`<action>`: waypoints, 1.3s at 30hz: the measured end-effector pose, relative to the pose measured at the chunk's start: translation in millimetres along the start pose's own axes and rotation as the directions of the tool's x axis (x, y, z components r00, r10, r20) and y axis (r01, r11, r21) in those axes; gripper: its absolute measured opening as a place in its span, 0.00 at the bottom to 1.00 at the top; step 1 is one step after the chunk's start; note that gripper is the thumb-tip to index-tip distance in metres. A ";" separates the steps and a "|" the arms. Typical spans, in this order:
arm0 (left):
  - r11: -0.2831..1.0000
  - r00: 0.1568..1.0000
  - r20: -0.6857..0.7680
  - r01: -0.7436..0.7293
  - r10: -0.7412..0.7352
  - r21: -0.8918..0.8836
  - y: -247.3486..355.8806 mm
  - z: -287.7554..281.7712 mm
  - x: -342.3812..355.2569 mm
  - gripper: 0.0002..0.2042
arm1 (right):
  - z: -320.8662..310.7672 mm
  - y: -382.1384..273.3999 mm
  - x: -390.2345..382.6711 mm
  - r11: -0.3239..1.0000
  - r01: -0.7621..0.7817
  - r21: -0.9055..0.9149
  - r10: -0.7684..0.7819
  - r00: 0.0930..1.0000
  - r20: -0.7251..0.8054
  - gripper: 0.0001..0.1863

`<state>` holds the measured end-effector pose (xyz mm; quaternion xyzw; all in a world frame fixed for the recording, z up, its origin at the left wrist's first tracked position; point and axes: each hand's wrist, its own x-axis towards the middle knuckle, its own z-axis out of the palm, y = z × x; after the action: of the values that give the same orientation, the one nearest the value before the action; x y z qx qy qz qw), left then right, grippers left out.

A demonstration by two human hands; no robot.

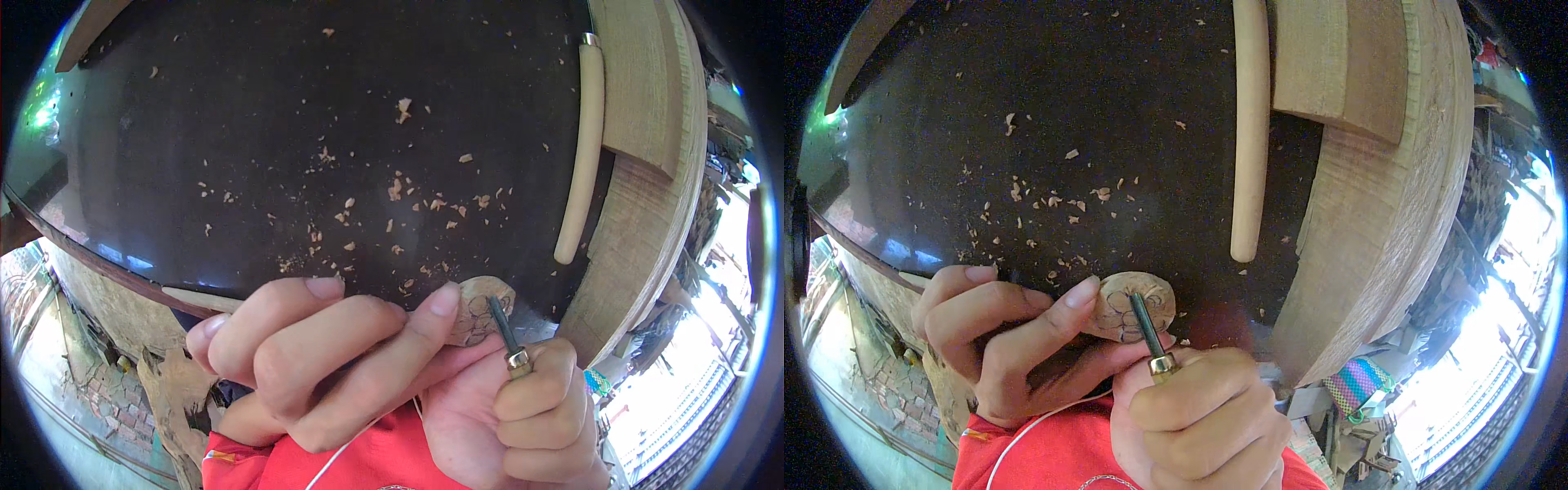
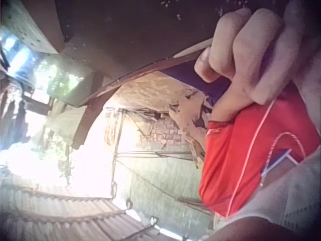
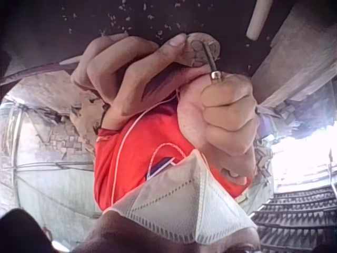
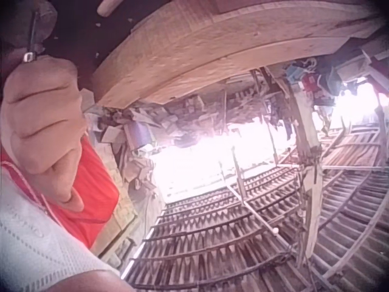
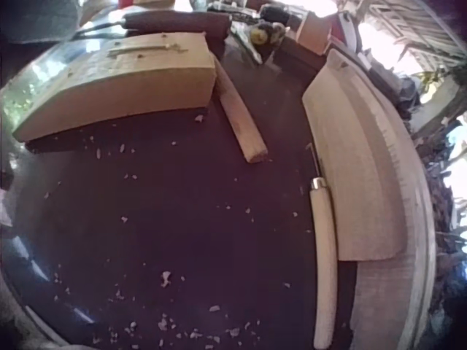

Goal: Carving details into a wooden spoon using a small carving knife.

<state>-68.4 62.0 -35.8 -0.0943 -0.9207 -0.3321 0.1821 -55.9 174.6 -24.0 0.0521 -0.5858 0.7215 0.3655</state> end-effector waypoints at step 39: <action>0.994 0.988 0.124 0.100 -0.093 -0.048 5.2 -8.3 2.8 0.31 | -27.3 21.8 12.2 0.930 0.015 0.368 -0.073 0.987 0.145 0.18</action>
<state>-67.1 60.7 -25.9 -0.0745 -0.9242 -0.3590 0.1067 -67.9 203.5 -43.9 0.1887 -0.4666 0.8032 0.3188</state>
